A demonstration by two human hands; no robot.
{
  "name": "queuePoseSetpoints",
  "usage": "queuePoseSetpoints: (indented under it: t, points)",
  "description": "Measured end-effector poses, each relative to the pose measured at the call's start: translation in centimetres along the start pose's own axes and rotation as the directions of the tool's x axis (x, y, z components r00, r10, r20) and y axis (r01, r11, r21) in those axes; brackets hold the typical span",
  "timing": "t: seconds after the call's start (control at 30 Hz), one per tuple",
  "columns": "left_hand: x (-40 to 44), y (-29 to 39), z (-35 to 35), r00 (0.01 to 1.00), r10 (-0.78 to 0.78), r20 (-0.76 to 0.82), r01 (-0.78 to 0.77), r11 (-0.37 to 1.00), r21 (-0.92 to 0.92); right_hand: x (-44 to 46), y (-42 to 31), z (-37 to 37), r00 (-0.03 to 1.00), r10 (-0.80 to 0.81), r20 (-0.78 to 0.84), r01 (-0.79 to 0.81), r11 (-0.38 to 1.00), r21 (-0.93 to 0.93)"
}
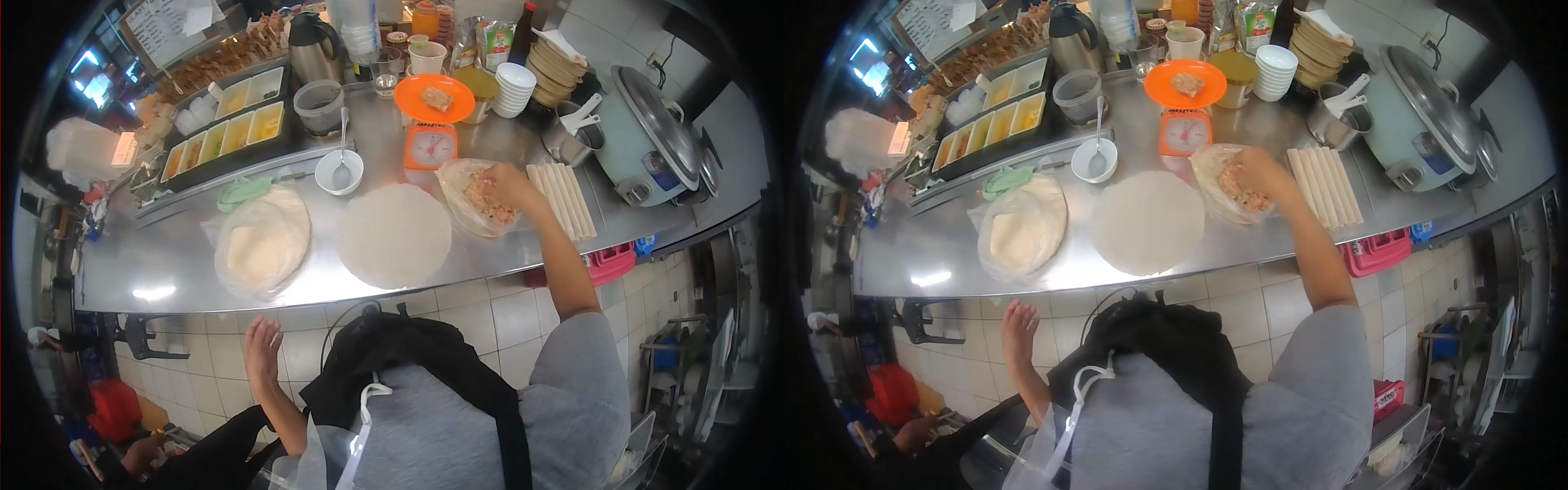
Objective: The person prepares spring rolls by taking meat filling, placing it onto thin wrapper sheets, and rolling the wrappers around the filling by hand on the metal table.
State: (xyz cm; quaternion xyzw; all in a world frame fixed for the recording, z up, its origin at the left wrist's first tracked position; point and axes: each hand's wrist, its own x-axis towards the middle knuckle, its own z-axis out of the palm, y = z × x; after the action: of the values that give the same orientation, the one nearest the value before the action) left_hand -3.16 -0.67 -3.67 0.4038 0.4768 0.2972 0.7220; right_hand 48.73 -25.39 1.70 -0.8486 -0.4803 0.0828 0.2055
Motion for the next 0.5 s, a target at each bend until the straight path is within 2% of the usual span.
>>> queuePoseSetpoints:
  t: [0.13,0.2,0.33,0.43,0.5]
  points:
    - [0.2,1.4,2.7,0.996,-0.004,0.092,0.000,0.999,0.043,-0.9,0.3,3.3,0.996,0.080,-0.042,-0.080,0.997,-0.002]
    - [0.2,2.1,3.8,0.991,0.010,0.136,-0.018,0.998,0.053,-0.8,0.1,3.7,0.990,0.135,-0.039,-0.140,0.970,-0.200]
    - [0.3,1.8,4.0,0.987,0.000,0.163,-0.008,0.999,0.047,-0.8,0.5,4.1,0.977,0.206,-0.048,-0.211,0.950,-0.230]
    - [0.4,0.7,3.0,0.991,-0.012,0.137,0.008,1.000,0.028,-1.0,0.1,3.4,0.985,0.152,-0.082,-0.166,0.963,-0.213]
    - [-0.1,0.6,2.2,0.993,-0.011,0.116,0.009,1.000,0.023,-1.3,-0.4,2.3,0.948,0.316,-0.027,-0.314,0.947,0.060]
